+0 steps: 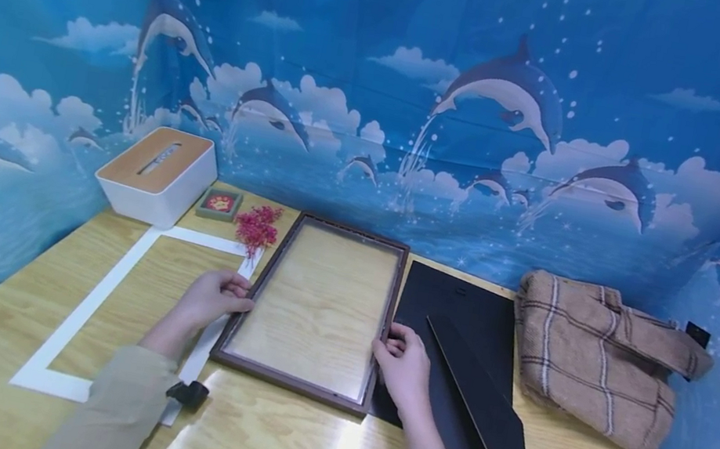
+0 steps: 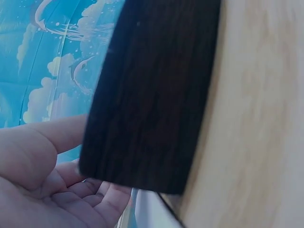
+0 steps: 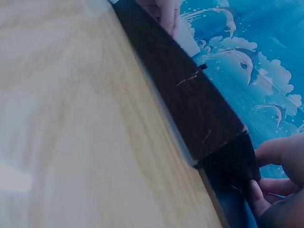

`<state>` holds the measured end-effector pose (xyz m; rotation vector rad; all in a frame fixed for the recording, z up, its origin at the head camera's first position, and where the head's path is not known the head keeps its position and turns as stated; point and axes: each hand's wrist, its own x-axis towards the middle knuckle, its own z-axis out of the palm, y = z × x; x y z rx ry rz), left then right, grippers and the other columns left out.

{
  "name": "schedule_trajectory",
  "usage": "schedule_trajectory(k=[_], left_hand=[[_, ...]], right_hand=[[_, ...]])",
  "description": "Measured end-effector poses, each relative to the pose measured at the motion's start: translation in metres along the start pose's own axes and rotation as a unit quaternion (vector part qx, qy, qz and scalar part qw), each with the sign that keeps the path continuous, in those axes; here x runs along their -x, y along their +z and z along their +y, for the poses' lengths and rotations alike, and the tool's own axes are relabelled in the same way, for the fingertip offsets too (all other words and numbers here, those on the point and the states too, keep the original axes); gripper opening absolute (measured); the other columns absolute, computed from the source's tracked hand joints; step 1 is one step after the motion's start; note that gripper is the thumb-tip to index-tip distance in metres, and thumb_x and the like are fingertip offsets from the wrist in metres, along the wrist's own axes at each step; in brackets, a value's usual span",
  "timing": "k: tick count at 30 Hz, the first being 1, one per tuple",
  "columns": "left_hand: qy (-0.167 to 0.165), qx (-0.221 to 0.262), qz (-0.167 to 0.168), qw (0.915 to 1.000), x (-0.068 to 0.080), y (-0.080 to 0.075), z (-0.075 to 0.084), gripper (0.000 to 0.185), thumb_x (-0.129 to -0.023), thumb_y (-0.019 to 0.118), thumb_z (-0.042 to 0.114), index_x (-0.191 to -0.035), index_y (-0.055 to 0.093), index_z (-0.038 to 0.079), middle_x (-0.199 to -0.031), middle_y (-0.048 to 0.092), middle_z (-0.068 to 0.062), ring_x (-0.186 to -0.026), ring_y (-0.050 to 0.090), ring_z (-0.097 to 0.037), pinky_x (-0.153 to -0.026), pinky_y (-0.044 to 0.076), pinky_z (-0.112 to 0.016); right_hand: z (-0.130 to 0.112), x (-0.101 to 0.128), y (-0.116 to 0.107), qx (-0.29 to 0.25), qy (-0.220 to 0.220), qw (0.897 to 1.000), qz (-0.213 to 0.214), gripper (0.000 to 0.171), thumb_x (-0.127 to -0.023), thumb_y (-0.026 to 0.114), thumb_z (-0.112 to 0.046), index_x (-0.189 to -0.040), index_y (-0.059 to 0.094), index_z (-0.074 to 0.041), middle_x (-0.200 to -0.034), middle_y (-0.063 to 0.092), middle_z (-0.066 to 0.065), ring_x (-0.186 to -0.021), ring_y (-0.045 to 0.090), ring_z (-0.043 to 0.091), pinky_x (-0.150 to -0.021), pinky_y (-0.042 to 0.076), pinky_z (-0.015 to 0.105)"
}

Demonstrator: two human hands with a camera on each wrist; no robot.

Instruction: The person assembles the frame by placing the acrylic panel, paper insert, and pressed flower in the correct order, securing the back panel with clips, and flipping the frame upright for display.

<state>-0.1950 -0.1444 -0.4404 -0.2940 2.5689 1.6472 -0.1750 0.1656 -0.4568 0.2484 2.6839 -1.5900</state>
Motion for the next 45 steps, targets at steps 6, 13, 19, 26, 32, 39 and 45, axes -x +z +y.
schedule_trajectory(k=[6,13,19,26,32,39,45], left_hand=[[0.007,-0.002,0.004,1.0,-0.001,0.001,-0.001,0.031,-0.07,0.072,0.002,-0.099,0.061,-0.002,-0.085,0.061,-0.01,-0.075,0.055,-0.017,-0.069,0.05,-0.026],[0.0,-0.005,-0.019,0.9998,0.002,-0.003,-0.002,0.034,-0.074,0.07,0.007,-0.105,0.059,-0.001,-0.091,0.06,-0.011,-0.081,0.055,-0.019,-0.073,0.049,-0.027],[0.031,-0.032,-0.035,0.9984,0.004,-0.03,-0.003,0.034,-0.08,0.066,0.016,-0.11,0.058,0.001,-0.099,0.061,-0.012,-0.088,0.056,-0.022,-0.074,0.049,-0.029],[0.055,-0.097,0.001,0.9938,0.005,-0.088,-0.012,0.034,-0.084,0.06,0.018,-0.112,0.056,-0.002,-0.102,0.059,-0.016,-0.091,0.055,-0.026,-0.076,0.047,-0.031],[0.002,-0.109,0.05,0.9927,0.002,-0.127,-0.026,0.036,-0.087,0.057,0.018,-0.115,0.054,-0.005,-0.107,0.057,-0.021,-0.092,0.054,-0.027,-0.07,0.047,-0.027],[-0.075,-0.065,0.087,0.9912,-0.006,-0.157,-0.046,0.042,-0.09,0.052,0.02,-0.124,0.048,-0.004,-0.12,0.05,-0.022,-0.099,0.051,-0.023,-0.074,0.047,-0.024],[-0.094,-0.046,0.079,0.9914,-0.01,-0.167,-0.055,0.044,-0.088,0.054,0.015,-0.125,0.047,-0.006,-0.124,0.048,-0.022,-0.1,0.049,-0.022,-0.067,0.045,-0.017]], right_hand=[[0.006,0.001,0.002,-0.015,0.003,1.0,0.009,0.045,-0.08,0.067,-0.02,-0.122,0.053,-0.009,-0.108,0.058,0.011,-0.1,0.058,0.02,-0.086,0.049,0.033],[0.011,0.001,0.004,-0.012,-0.019,0.999,0.027,0.045,-0.08,0.068,-0.022,-0.121,0.054,-0.008,-0.104,0.06,0.008,-0.095,0.059,0.019,-0.081,0.051,0.029],[0.012,0.002,0.002,-0.011,-0.016,1.0,0.017,0.046,-0.08,0.068,-0.022,-0.121,0.053,-0.011,-0.107,0.058,0.009,-0.097,0.059,0.019,-0.084,0.05,0.03],[0.013,0.002,0.001,-0.008,-0.025,1.0,0.013,0.044,-0.081,0.067,-0.023,-0.121,0.053,-0.01,-0.107,0.058,0.008,-0.097,0.059,0.018,-0.082,0.05,0.026],[0.013,0.003,0.001,-0.012,-0.025,1.0,0.01,0.044,-0.081,0.067,-0.022,-0.122,0.053,-0.011,-0.107,0.058,0.009,-0.097,0.058,0.018,-0.082,0.05,0.025],[0.013,0.001,0.003,0.0,-0.019,1.0,0.008,0.045,-0.082,0.066,-0.023,-0.123,0.052,-0.012,-0.108,0.057,0.009,-0.099,0.058,0.019,-0.085,0.049,0.029],[0.012,0.002,0.002,-0.003,-0.02,1.0,0.006,0.045,-0.082,0.066,-0.023,-0.123,0.052,-0.011,-0.108,0.057,0.009,-0.099,0.058,0.019,-0.085,0.049,0.029]])
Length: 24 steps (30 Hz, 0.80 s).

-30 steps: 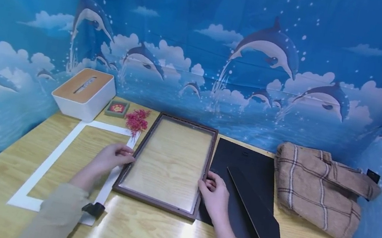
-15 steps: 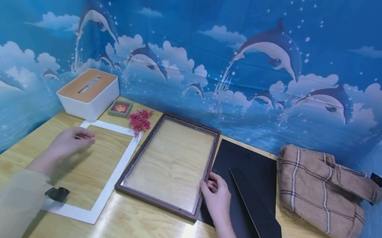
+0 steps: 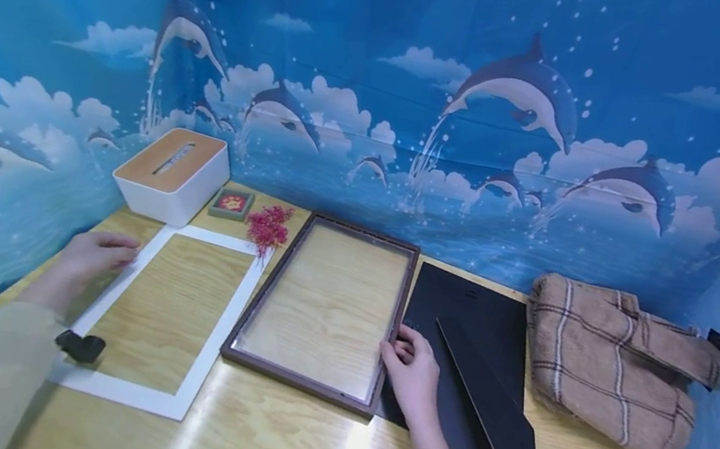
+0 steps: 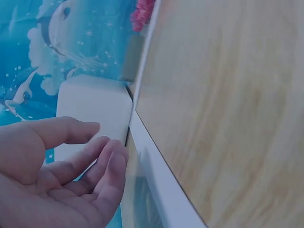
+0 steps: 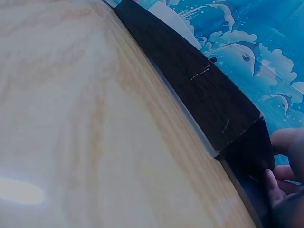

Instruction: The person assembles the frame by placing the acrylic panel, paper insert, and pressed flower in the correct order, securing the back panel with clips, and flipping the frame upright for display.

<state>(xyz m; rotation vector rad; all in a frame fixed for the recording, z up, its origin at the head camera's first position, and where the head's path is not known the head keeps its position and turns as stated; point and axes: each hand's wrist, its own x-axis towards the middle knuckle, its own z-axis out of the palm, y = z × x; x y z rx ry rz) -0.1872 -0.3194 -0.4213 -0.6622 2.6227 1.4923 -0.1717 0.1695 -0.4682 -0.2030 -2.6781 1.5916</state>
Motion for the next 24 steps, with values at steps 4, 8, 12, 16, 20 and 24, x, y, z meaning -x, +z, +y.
schedule_trajectory(k=[4,8,12,16,20,24], left_hand=[[0.002,-0.039,-0.006,0.9992,-0.0013,-0.0037,-0.0032,0.044,-0.086,0.056,0.014,-0.122,0.048,-0.008,-0.12,0.049,-0.024,-0.096,0.051,-0.026,-0.071,0.046,-0.025],[-0.009,-0.073,-0.021,0.9971,-0.0017,-0.0057,-0.0051,0.047,-0.084,0.059,0.018,-0.121,0.047,-0.008,-0.119,0.048,-0.025,-0.099,0.05,-0.03,-0.077,0.046,-0.035],[0.0,-0.088,-0.025,0.9958,-0.0023,-0.0041,-0.0059,0.05,-0.081,0.064,0.02,-0.119,0.048,-0.008,-0.117,0.049,-0.026,-0.101,0.048,-0.033,-0.082,0.045,-0.04],[0.005,-0.103,-0.013,0.9946,-0.0042,0.0002,-0.0049,0.05,-0.073,0.07,0.011,-0.115,0.051,-0.008,-0.109,0.055,-0.025,-0.096,0.052,-0.032,-0.08,0.046,-0.04],[-0.018,-0.117,-0.018,0.9928,-0.0071,0.0027,-0.0032,0.052,-0.068,0.071,0.003,-0.115,0.05,-0.008,-0.106,0.055,-0.022,-0.093,0.053,-0.031,-0.078,0.047,-0.039],[-0.043,-0.112,-0.03,0.9923,-0.0088,0.0026,-0.0032,0.054,-0.069,0.07,0.001,-0.117,0.047,-0.008,-0.108,0.053,-0.023,-0.095,0.052,-0.032,-0.078,0.047,-0.04]], right_hand=[[-0.0012,0.0001,0.0,-0.004,-0.002,1.0,0.0,0.045,-0.082,0.066,-0.023,-0.123,0.052,-0.01,-0.108,0.057,0.009,-0.098,0.058,0.019,-0.084,0.05,0.028],[-0.0009,0.0,-0.0002,-0.01,-0.003,1.0,-0.001,0.045,-0.081,0.067,-0.022,-0.122,0.052,-0.01,-0.108,0.058,0.009,-0.098,0.058,0.019,-0.083,0.05,0.026],[0.0001,-0.0002,-0.001,-0.007,-0.003,1.0,-0.002,0.045,-0.082,0.067,-0.022,-0.122,0.052,-0.011,-0.108,0.058,0.009,-0.098,0.058,0.018,-0.083,0.05,0.026],[0.0003,-0.0003,-0.0018,-0.004,-0.005,1.0,-0.003,0.045,-0.082,0.066,-0.023,-0.123,0.052,-0.011,-0.109,0.057,0.009,-0.098,0.058,0.018,-0.083,0.05,0.026],[-0.0003,0.0,-0.0018,-0.007,-0.005,1.0,-0.006,0.045,-0.082,0.066,-0.023,-0.123,0.052,-0.01,-0.11,0.057,0.009,-0.098,0.057,0.018,-0.083,0.05,0.026],[-0.0002,0.0,-0.0011,-0.01,-0.005,1.0,-0.008,0.046,-0.082,0.066,-0.023,-0.123,0.051,-0.01,-0.11,0.057,0.009,-0.098,0.057,0.018,-0.083,0.049,0.025]])
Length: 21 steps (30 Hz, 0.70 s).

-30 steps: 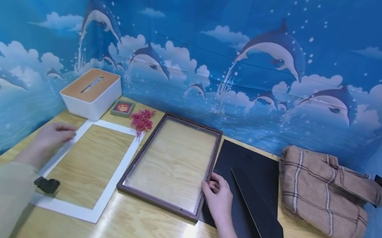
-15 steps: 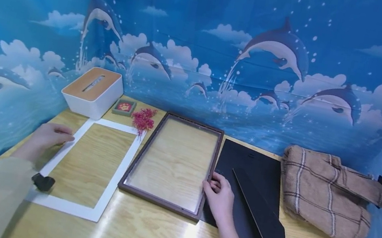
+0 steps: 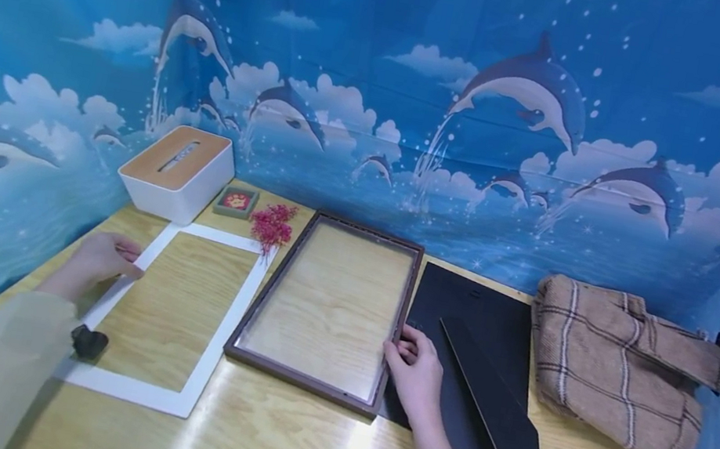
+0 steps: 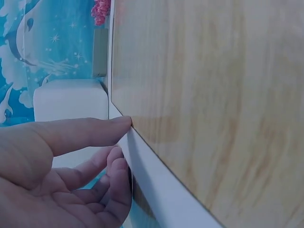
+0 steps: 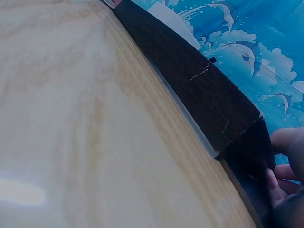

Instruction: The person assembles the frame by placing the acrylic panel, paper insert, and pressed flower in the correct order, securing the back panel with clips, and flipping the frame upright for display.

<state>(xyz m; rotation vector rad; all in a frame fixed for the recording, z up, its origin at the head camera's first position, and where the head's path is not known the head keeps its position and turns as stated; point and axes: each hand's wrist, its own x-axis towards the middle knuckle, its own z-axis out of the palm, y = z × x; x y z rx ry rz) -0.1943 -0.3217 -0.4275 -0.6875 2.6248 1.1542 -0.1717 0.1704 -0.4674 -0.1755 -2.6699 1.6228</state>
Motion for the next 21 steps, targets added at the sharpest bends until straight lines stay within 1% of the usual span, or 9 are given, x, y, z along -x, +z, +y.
schedule_trajectory(k=[2,6,9,13,16,19,21], left_hand=[[0.007,0.002,-0.005,1.0,0.0,0.0,-0.001,0.054,-0.068,0.069,0.001,-0.116,0.047,-0.01,-0.108,0.053,-0.024,-0.096,0.051,-0.033,-0.08,0.047,-0.041],[0.033,-0.004,-0.011,0.9994,0.001,-0.003,-0.002,0.055,-0.065,0.069,0.001,-0.114,0.048,-0.013,-0.106,0.053,-0.025,-0.096,0.05,-0.035,-0.083,0.045,-0.043],[0.034,0.0,-0.025,0.9991,0.002,-0.005,-0.003,0.056,-0.065,0.07,0.003,-0.115,0.048,-0.013,-0.109,0.051,-0.026,-0.098,0.047,-0.034,-0.084,0.044,-0.044],[0.019,-0.002,-0.05,0.9986,0.001,-0.008,-0.003,0.058,-0.067,0.069,0.005,-0.118,0.047,-0.013,-0.118,0.046,-0.028,-0.103,0.045,-0.035,-0.087,0.043,-0.044],[0.01,-0.005,-0.067,0.9977,0.0,-0.01,-0.004,0.059,-0.068,0.07,0.006,-0.12,0.047,-0.012,-0.121,0.045,-0.027,-0.106,0.045,-0.035,-0.09,0.041,-0.045],[0.011,-0.007,-0.085,0.9963,0.0,-0.012,-0.003,0.061,-0.07,0.069,0.008,-0.122,0.045,-0.012,-0.124,0.043,-0.029,-0.111,0.044,-0.038,-0.093,0.039,-0.047],[0.026,-0.011,-0.097,0.9949,0.001,-0.014,-0.003,0.06,-0.073,0.068,0.008,-0.123,0.043,-0.014,-0.124,0.043,-0.03,-0.111,0.044,-0.039,-0.094,0.039,-0.047]], right_hand=[[0.0,0.0,0.0,0.001,0.0,1.0,0.0,0.046,-0.082,0.066,-0.023,-0.123,0.051,-0.01,-0.109,0.057,0.009,-0.098,0.057,0.018,-0.082,0.049,0.024],[0.0,0.0,0.001,0.002,0.0,1.0,0.0,0.045,-0.082,0.067,-0.023,-0.123,0.052,-0.01,-0.109,0.057,0.009,-0.098,0.058,0.018,-0.081,0.049,0.023],[0.0,0.001,0.001,0.004,-0.002,1.0,0.001,0.045,-0.082,0.066,-0.023,-0.123,0.052,-0.01,-0.109,0.057,0.009,-0.098,0.058,0.018,-0.082,0.049,0.023],[0.0,0.001,0.001,0.006,-0.002,1.0,0.002,0.045,-0.082,0.066,-0.023,-0.123,0.051,-0.01,-0.11,0.057,0.009,-0.098,0.058,0.018,-0.083,0.049,0.025],[0.0,0.001,0.002,0.007,-0.002,1.0,0.003,0.045,-0.083,0.066,-0.023,-0.124,0.051,-0.01,-0.11,0.057,0.009,-0.098,0.058,0.018,-0.084,0.049,0.026],[0.0,0.0,0.001,0.008,-0.003,1.0,0.003,0.045,-0.083,0.065,-0.023,-0.124,0.051,-0.01,-0.109,0.057,0.009,-0.098,0.058,0.018,-0.083,0.049,0.025],[0.0,0.0,0.001,0.007,-0.003,1.0,0.005,0.045,-0.083,0.066,-0.023,-0.123,0.051,-0.01,-0.109,0.057,0.009,-0.098,0.058,0.018,-0.083,0.049,0.025]])
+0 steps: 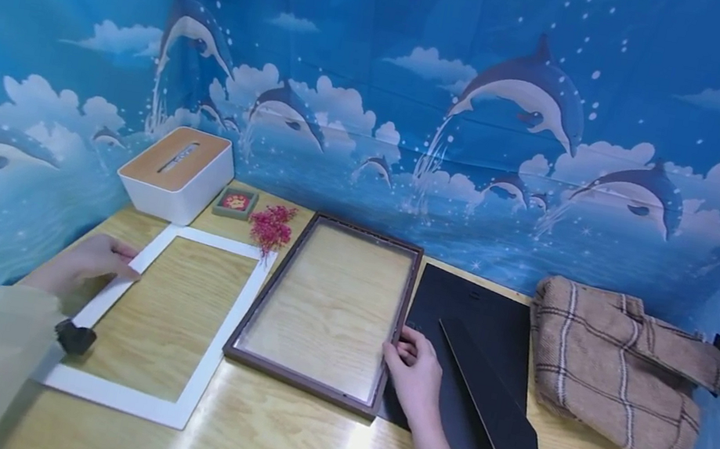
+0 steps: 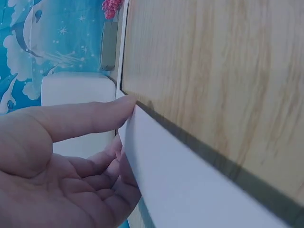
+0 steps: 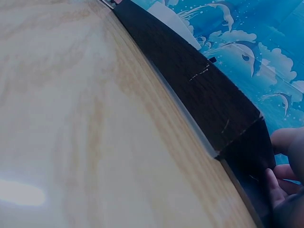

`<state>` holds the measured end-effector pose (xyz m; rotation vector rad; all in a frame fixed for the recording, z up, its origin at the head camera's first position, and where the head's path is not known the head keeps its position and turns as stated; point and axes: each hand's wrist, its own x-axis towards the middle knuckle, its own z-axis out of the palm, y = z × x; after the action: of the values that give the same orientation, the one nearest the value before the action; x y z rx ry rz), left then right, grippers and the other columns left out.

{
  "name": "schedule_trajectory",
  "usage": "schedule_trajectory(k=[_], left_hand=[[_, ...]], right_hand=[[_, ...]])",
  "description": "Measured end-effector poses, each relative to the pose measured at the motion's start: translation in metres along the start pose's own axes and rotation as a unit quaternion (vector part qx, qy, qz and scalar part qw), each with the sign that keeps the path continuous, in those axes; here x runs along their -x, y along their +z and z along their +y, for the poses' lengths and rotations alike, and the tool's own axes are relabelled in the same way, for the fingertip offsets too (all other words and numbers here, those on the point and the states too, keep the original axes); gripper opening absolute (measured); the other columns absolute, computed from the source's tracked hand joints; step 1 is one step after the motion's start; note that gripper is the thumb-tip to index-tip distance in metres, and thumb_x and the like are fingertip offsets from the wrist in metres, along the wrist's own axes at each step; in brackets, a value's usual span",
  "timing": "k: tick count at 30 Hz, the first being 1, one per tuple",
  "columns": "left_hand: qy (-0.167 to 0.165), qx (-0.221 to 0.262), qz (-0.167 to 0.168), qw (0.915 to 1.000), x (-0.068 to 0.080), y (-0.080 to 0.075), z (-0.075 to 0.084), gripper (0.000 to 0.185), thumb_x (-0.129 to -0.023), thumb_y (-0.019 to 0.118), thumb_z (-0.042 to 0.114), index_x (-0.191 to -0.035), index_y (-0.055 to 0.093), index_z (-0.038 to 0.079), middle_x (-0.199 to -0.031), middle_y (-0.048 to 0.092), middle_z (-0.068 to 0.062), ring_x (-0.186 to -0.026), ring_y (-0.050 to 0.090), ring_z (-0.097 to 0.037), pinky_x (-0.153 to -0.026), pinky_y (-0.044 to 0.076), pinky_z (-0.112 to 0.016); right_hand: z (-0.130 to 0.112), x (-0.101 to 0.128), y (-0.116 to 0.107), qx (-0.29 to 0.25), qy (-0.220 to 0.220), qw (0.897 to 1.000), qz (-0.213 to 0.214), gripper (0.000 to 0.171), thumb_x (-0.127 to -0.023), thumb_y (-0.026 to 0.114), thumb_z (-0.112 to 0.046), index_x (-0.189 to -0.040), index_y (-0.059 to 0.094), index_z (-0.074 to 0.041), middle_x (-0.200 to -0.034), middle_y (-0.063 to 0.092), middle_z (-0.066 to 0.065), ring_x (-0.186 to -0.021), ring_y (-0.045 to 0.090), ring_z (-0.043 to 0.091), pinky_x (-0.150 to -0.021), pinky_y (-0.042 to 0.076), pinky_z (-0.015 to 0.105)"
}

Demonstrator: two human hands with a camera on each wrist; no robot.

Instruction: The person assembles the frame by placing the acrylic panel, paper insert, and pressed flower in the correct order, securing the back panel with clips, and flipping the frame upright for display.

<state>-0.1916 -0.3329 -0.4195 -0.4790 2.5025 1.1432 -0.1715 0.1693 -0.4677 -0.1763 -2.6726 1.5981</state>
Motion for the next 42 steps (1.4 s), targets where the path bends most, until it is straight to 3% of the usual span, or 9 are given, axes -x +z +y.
schedule_trajectory(k=[3,6,10,16,23,28,35,39,42], left_hand=[[0.021,-0.002,-0.012,0.9997,0.003,-0.003,-0.002,0.058,-0.076,0.067,0.01,-0.122,0.043,-0.016,-0.119,0.047,-0.031,-0.105,0.048,-0.037,-0.089,0.042,-0.045],[0.052,0.01,-0.016,0.9985,0.004,-0.005,-0.009,0.057,-0.078,0.068,0.012,-0.12,0.042,-0.017,-0.109,0.052,-0.025,-0.093,0.052,-0.026,-0.08,0.046,-0.036],[0.065,0.046,-0.029,0.9964,0.004,-0.009,-0.02,0.061,-0.081,0.067,0.017,-0.123,0.037,-0.016,-0.105,0.054,-0.017,-0.083,0.053,-0.013,-0.073,0.047,-0.027],[0.054,0.123,-0.054,0.9894,0.003,-0.011,-0.025,0.066,-0.084,0.063,0.017,-0.128,0.027,-0.017,-0.103,0.052,-0.008,-0.08,0.052,-0.004,-0.073,0.047,-0.021],[0.065,0.156,-0.025,0.9854,0.01,-0.013,-0.016,0.059,-0.086,0.06,0.015,-0.125,0.033,-0.019,-0.083,0.053,0.01,-0.073,0.054,-0.001,-0.068,0.048,-0.019],[0.053,0.148,0.011,0.9874,0.019,-0.017,-0.001,0.061,-0.086,0.06,0.017,-0.128,0.033,-0.016,-0.087,0.052,0.008,-0.073,0.052,-0.001,-0.067,0.048,-0.019],[0.078,0.148,0.036,0.9853,0.032,-0.02,0.018,0.057,-0.086,0.059,0.019,-0.127,0.036,-0.014,-0.09,0.05,0.009,-0.073,0.052,0.001,-0.066,0.049,-0.019],[0.094,0.111,0.052,0.9879,0.043,-0.026,0.029,0.057,-0.089,0.056,0.026,-0.127,0.037,-0.012,-0.108,0.051,-0.008,-0.082,0.049,-0.004,-0.068,0.046,-0.019],[0.106,0.069,0.073,0.9892,0.051,-0.031,0.038,0.057,-0.09,0.053,0.03,-0.127,0.038,-0.011,-0.121,0.044,-0.02,-0.087,0.046,-0.008,-0.068,0.044,-0.019]], right_hand=[[0.0,0.0,0.0,-0.001,0.001,1.0,-0.001,0.045,-0.083,0.066,-0.023,-0.123,0.051,-0.01,-0.109,0.057,0.009,-0.098,0.058,0.018,-0.082,0.049,0.023],[0.0,0.0,0.001,-0.002,0.003,1.0,-0.001,0.045,-0.082,0.066,-0.023,-0.123,0.051,-0.011,-0.11,0.057,0.009,-0.098,0.058,0.018,-0.082,0.049,0.023],[0.001,0.0,0.001,-0.004,0.003,1.0,-0.001,0.045,-0.082,0.066,-0.023,-0.123,0.052,-0.011,-0.11,0.057,0.009,-0.098,0.058,0.018,-0.082,0.049,0.024],[0.001,0.0,0.0,0.004,0.006,1.0,0.0,0.046,-0.082,0.066,-0.025,-0.123,0.051,-0.012,-0.11,0.056,0.009,-0.099,0.057,0.018,-0.084,0.049,0.027],[0.001,0.0,-0.001,0.001,0.006,1.0,-0.001,0.045,-0.082,0.066,-0.024,-0.122,0.052,-0.012,-0.11,0.056,0.008,-0.099,0.057,0.018,-0.084,0.049,0.028],[0.0,0.0,-0.001,-0.001,0.004,1.0,-0.004,0.045,-0.082,0.066,-0.024,-0.123,0.052,-0.011,-0.11,0.056,0.009,-0.099,0.057,0.019,-0.084,0.05,0.028],[-0.001,0.0,-0.001,0.006,0.004,1.0,-0.004,0.047,-0.082,0.066,-0.026,-0.124,0.051,-0.011,-0.111,0.056,0.009,-0.099,0.057,0.019,-0.085,0.049,0.03],[-0.001,0.0,-0.001,0.007,0.005,1.0,-0.005,0.047,-0.082,0.066,-0.026,-0.124,0.051,-0.011,-0.111,0.056,0.009,-0.1,0.057,0.019,-0.085,0.049,0.031],[-0.001,0.0,-0.001,0.008,0.004,1.0,-0.004,0.047,-0.082,0.066,-0.026,-0.124,0.051,-0.011,-0.111,0.056,0.009,-0.1,0.057,0.019,-0.085,0.049,0.031]])
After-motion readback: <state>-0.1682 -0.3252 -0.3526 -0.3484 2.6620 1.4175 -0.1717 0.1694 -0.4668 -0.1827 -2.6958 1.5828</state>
